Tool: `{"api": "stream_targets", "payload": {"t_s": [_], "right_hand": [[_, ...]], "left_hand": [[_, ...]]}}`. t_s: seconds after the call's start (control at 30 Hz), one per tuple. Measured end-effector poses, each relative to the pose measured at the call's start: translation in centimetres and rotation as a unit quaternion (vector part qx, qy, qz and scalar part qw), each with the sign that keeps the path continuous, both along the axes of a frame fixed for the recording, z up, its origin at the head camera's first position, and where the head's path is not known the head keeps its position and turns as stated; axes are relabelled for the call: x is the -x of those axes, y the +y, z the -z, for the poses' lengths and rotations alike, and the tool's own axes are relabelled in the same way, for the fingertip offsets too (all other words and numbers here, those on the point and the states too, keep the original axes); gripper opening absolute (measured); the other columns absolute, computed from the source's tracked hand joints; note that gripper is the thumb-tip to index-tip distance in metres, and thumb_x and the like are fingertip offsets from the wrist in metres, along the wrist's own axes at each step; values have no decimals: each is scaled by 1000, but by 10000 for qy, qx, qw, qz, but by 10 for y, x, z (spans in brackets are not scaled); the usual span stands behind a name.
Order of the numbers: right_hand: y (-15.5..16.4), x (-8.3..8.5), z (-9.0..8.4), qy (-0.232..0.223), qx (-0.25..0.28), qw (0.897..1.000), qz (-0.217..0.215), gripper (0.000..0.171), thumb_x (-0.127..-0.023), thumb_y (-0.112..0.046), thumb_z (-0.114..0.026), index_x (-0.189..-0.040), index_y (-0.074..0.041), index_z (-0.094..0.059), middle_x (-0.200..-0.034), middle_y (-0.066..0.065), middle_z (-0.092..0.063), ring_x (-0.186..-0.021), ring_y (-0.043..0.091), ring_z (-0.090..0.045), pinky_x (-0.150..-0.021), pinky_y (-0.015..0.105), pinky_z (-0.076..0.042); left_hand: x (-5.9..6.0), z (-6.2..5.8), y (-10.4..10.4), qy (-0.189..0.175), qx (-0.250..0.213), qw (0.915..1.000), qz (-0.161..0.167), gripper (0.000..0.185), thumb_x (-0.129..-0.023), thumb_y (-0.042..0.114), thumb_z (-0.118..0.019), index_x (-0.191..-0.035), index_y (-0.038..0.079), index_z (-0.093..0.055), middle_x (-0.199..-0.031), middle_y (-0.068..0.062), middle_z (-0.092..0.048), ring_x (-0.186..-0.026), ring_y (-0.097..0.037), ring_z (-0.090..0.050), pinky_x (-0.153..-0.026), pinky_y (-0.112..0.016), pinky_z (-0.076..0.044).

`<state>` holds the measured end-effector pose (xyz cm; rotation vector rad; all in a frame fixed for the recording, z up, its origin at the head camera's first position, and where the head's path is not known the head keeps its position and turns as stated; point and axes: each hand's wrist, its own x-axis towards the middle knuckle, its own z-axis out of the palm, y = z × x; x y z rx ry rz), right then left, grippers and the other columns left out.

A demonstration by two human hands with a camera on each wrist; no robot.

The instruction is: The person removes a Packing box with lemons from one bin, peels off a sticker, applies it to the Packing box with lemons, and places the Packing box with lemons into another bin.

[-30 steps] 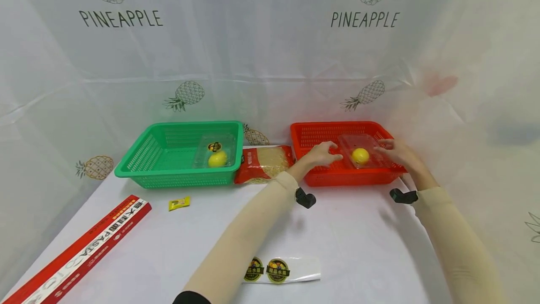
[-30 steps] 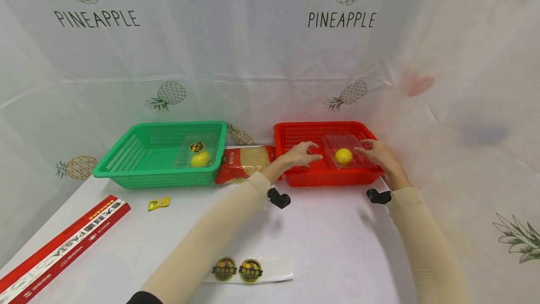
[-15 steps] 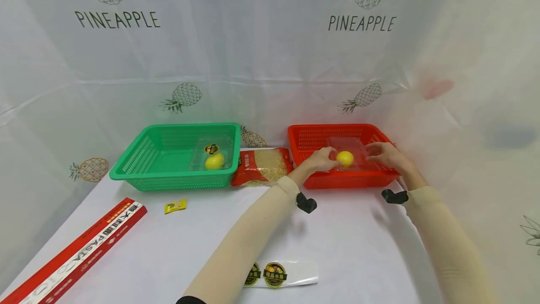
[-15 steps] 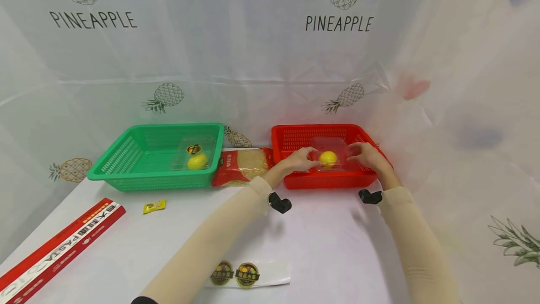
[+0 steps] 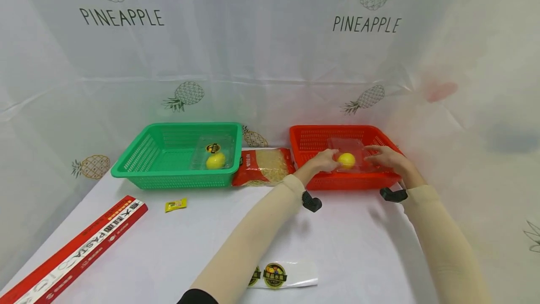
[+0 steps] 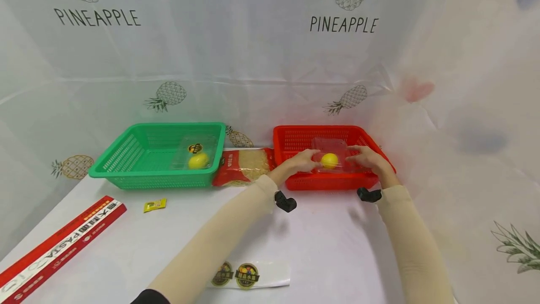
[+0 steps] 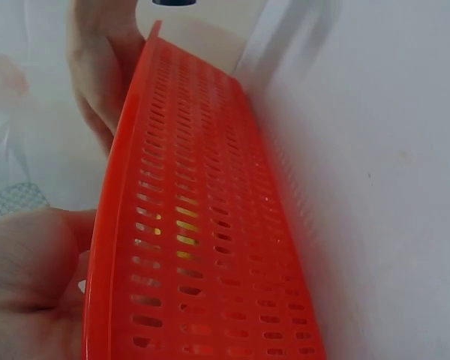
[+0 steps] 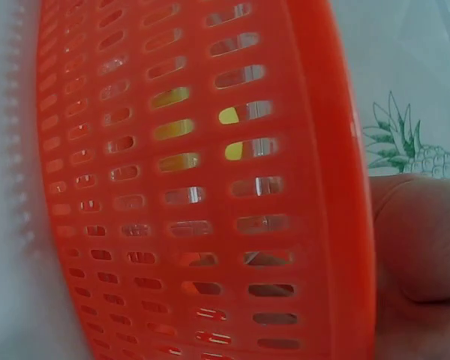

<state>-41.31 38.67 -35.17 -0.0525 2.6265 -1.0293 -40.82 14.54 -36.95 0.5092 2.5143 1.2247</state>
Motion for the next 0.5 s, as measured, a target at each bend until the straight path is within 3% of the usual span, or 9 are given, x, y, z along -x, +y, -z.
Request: {"api": "stream_targets", "payload": {"t_s": [0.13, 0.27, 0.37, 0.5], "right_hand": [[0, 1, -1, 49, 112, 9999, -113, 66, -101, -27, -54, -155, -5, -23, -141, 30, -42, -104, 34, -57, -96, 44, -54], [0, 2, 2, -44, 240, 9996, -133, 63, -101, -26, -53, -155, -6, -25, -144, 28, -39, -104, 32, -57, -96, 44, -54], [1, 4, 5, 2, 337, 9993, -171, 62, -101, -26, -54, -154, -6, -27, -146, 28, -37, -102, 31, -60, -95, 45, -55], [0, 5, 6, 107, 445, 9985, -284, 61, -101, -24, -53, -152, -2, -29, -145, 31, -38, -99, 30, -64, -95, 46, -55]], "left_hand": [[-1, 1, 5, 157, 174, 9997, -59, 53, -98, 19, -59, -149, 16, -44, -137, -6, -57, -88, -18, -56, -95, -33, -53], [0, 4, 5, 87, 157, 9998, -22, 50, -97, 18, -60, -146, 15, -48, -141, -5, -56, -104, -16, -52, -106, -32, -47], [1, 5, 3, -42, -85, 9999, 90, 51, -97, 15, -61, -146, 12, -47, -134, -9, -58, -93, -18, -55, -95, -30, -52], [3, 3, 0, -104, -188, 9997, 119, 49, -97, 14, -61, -144, 11, -49, -135, -8, -59, -86, -15, -53, -79, -23, -49]]}}
